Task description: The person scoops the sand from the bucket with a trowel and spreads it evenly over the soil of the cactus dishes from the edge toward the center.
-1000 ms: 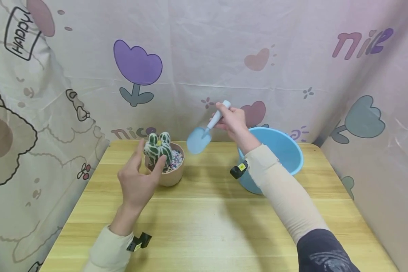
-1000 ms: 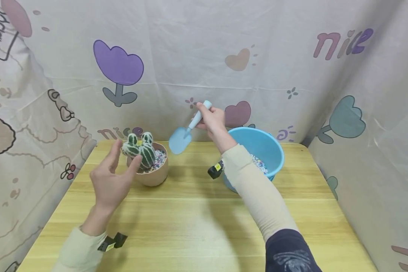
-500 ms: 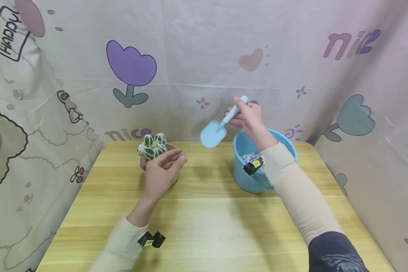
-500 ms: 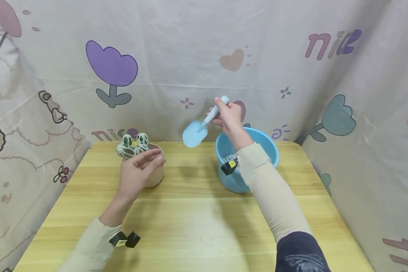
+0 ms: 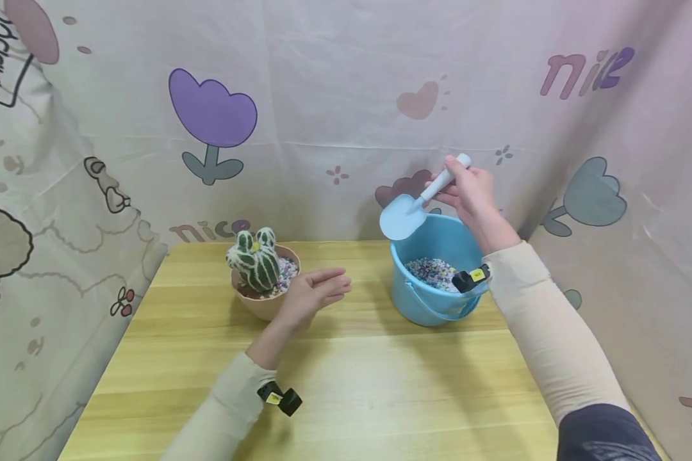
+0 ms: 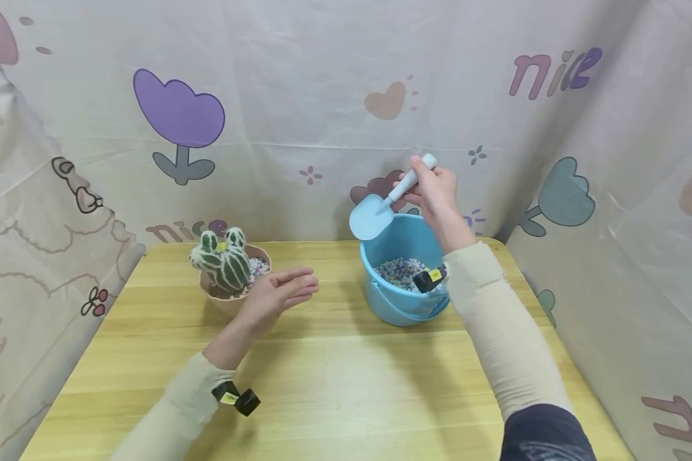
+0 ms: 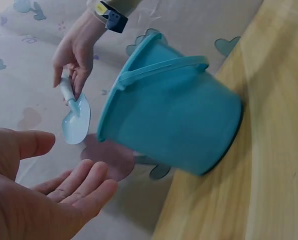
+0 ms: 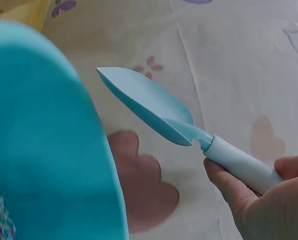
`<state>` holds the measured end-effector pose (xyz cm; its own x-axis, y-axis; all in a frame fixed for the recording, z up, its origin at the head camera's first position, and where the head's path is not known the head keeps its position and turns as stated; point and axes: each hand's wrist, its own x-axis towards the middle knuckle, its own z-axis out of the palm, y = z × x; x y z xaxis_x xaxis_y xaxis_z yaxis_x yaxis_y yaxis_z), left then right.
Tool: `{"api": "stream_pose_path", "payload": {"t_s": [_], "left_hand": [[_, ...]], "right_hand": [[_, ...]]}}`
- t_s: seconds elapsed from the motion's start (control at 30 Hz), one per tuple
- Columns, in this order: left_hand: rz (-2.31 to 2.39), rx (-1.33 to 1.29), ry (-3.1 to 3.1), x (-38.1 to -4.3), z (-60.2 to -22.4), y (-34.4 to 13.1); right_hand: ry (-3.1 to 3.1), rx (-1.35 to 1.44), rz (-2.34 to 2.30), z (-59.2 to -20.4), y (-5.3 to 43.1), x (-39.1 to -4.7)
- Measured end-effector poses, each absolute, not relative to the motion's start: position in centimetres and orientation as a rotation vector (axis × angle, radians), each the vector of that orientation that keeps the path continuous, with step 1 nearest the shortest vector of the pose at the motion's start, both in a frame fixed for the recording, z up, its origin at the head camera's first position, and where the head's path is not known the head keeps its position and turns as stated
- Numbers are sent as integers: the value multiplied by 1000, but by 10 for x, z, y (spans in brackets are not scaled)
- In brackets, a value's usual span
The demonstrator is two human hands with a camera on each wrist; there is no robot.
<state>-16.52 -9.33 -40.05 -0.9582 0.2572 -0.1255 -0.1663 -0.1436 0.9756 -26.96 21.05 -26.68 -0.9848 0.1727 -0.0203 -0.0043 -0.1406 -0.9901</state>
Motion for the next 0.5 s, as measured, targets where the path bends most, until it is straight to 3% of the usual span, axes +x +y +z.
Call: {"api": "stream_pose_path", "payload": {"t_s": [0.5], "left_hand": [[2166, 96, 1817, -189, -387, -40]], "right_hand": [[-2043, -277, 2183, -276, 257, -252]]}}
